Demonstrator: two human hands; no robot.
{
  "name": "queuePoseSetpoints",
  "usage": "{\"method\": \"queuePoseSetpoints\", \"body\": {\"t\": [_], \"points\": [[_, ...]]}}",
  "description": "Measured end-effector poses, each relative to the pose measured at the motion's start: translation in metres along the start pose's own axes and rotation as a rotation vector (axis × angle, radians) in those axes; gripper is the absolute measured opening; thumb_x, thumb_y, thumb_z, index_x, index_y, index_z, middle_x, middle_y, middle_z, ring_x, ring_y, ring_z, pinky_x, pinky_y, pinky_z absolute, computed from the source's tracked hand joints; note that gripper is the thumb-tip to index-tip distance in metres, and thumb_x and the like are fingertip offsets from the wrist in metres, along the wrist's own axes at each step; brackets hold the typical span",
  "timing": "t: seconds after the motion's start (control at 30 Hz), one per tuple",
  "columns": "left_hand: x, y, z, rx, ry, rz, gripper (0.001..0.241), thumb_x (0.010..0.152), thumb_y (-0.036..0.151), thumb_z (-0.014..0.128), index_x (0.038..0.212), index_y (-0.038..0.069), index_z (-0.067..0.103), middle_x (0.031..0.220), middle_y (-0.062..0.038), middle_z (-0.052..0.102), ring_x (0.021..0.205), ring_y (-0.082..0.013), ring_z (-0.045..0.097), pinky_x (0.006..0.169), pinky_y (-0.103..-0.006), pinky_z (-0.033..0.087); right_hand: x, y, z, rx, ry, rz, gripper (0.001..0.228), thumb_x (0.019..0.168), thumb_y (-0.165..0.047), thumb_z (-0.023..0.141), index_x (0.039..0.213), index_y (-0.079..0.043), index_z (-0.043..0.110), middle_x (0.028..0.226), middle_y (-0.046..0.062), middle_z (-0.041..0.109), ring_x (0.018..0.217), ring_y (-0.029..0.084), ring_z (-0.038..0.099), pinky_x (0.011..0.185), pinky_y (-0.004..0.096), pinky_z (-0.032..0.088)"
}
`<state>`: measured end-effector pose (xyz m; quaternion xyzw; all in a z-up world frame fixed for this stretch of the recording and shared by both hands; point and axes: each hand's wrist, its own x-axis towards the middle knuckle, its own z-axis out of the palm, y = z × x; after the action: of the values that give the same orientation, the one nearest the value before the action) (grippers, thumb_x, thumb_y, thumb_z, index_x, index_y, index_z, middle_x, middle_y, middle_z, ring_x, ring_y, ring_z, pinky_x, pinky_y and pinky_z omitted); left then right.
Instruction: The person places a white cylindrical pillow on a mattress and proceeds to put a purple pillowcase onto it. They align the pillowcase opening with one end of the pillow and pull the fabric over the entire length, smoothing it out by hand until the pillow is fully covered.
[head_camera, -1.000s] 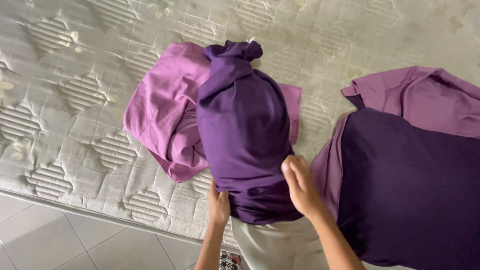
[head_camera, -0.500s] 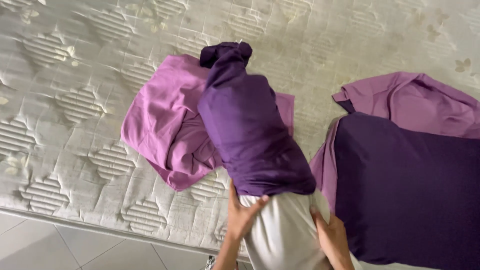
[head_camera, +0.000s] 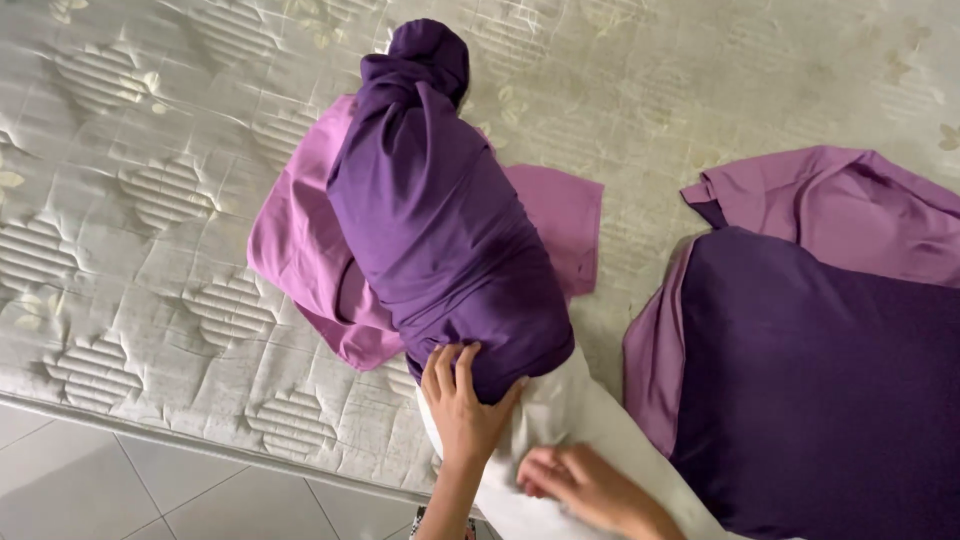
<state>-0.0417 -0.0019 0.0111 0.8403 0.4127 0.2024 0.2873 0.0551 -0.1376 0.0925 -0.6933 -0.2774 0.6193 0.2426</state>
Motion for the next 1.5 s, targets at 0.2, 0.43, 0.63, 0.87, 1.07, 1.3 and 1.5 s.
{"method": "queuePoseSetpoints", "body": {"t": [0.2,0.43,0.63,0.87,1.07,1.3,1.5], "points": [[0.004,-0.005,0.008,0.1,-0.069,0.167,0.043,0.086,0.044,0.08,0.103,0.008,0.064,0.089,-0.002,0.061,0.081,-0.023,0.052,0.093,-0.0414,0.039,0.088,-0.03,-0.113,-0.551,0.74,-0.555,0.052,0.091,-0.003,0.064,0.142,-0.013,0.057,0.145,0.008,0.059,0.13,0.026,0.058,0.11,0.039,0.044],[0.006,-0.028,-0.002,-0.075,-0.183,0.064,0.048,0.067,0.047,0.095,0.069,0.013,0.061,0.064,0.003,0.058,0.061,-0.014,0.048,0.07,-0.0292,0.046,0.124,-0.021,-0.132,-0.541,0.711,-0.762,0.009,0.084,-0.007,0.077,0.093,-0.005,0.077,0.105,0.002,0.076,0.103,0.02,0.07,0.095,0.034,0.053],[0.009,-0.055,0.005,0.009,-0.276,0.036,0.064,0.082,0.047,0.078,0.125,0.004,0.062,0.114,-0.01,0.072,0.106,-0.0284,0.063,0.101,-0.0472,0.04,0.049,0.016,-0.057,-0.443,0.473,-0.493,0.003,0.088,-0.01,0.071,0.089,-0.013,0.072,0.093,-0.003,0.076,0.095,0.014,0.067,0.102,0.037,0.047],[0.006,-0.069,0.005,-0.032,0.248,0.145,0.044,0.072,0.042,0.088,0.096,0.013,0.065,0.105,-0.003,0.063,0.097,-0.0183,0.054,0.093,-0.036,0.04,0.049,0.001,-0.062,-0.644,0.461,-0.53,0.003,0.091,-0.01,0.061,0.09,-0.01,0.058,0.088,0.003,0.063,0.088,0.02,0.06,0.097,0.041,0.043],[0.05,-0.053,-0.007,-0.143,-0.051,0.093,0.012,0.092,0.006,0.068,0.101,0.005,0.075,0.099,-0.006,0.078,0.092,-0.0184,0.067,0.091,-0.0326,0.055,0.054,-0.026,-0.08,-0.43,0.476,-0.428,0.024,0.098,-0.023,0.059,0.08,-0.009,0.065,0.07,0.0,0.067,0.059,0.016,0.057,0.064,0.032,0.047],[0.027,-0.009,-0.029,-0.287,-0.162,0.016,0.013,0.095,0.015,0.06,0.098,0.004,0.067,0.1,-0.004,0.067,0.087,-0.0207,0.051,0.093,-0.0351,0.039,0.136,-0.038,-0.122,-0.75,0.655,-0.704,0.037,0.077,-0.009,0.081,0.114,-0.012,0.073,0.139,0.001,0.061,0.135,0.027,0.053,0.116,0.044,0.041],[0.037,-0.018,-0.024,-0.132,-0.2,0.143,0.023,0.095,0.021,0.065,0.108,0.003,0.066,0.105,-0.007,0.066,0.09,-0.0239,0.054,0.092,-0.0379,0.04,0.112,-0.035,-0.127,-0.633,0.654,-0.773,0.008,0.089,-0.019,0.072,0.093,-0.013,0.076,0.097,-0.008,0.077,0.103,0.014,0.065,0.102,0.033,0.04]]}}
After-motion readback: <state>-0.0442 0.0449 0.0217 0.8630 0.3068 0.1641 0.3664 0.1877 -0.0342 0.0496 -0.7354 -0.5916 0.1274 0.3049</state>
